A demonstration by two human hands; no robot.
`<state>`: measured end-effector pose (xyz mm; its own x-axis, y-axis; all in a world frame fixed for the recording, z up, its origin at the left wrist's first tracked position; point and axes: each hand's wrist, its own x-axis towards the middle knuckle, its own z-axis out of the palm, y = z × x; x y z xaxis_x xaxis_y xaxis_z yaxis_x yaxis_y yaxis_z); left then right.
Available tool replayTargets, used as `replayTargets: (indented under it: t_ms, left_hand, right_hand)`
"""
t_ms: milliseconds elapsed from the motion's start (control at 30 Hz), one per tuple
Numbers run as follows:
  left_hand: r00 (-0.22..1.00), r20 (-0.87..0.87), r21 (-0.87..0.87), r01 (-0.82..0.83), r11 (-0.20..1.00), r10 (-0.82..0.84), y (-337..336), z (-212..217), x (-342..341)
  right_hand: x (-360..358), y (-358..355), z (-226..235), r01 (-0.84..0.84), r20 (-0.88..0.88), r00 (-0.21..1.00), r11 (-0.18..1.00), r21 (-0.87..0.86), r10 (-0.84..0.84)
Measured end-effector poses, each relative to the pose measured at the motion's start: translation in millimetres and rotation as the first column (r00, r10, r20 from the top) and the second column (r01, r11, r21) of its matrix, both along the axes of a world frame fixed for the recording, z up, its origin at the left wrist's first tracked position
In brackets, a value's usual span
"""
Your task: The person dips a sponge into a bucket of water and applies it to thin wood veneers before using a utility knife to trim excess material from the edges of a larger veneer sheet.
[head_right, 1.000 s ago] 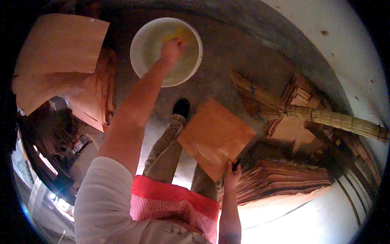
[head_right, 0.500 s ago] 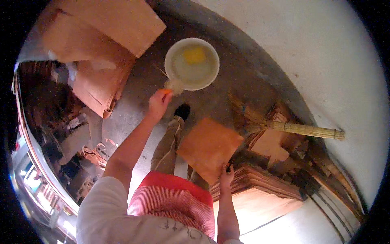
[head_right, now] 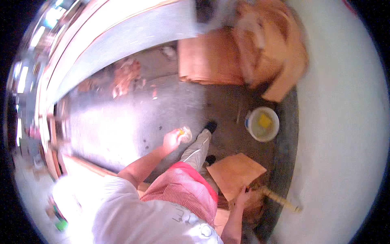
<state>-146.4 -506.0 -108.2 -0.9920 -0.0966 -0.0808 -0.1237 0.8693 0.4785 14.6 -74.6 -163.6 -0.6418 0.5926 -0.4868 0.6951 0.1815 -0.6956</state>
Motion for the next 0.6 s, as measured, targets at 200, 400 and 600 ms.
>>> replayTargets:
  t_ms: [200, 400, 600]
  left_hand:
    - [0.969, 0.144, 0.158, -0.224, 0.962, 0.202, -71, 38, 106]
    - [0.748, 0.537, 0.211, -0.566, 0.797, 0.389, -187, -1, 177]
    - [0.461, 0.591, -0.058, -0.794, 0.605, 0.662, -463, -3, 209]
  right_hand:
    - [-34, -77, 82, -0.299, 0.01, 0.954, 0.945, 0.134, 0.301]
    - [-26, -159, 53, -0.492, -0.06, 0.867, 0.868, 0.065, 0.495]
    - [-11, -327, 78, -0.512, 0.02, 0.857, 0.857, -0.059, 0.514]
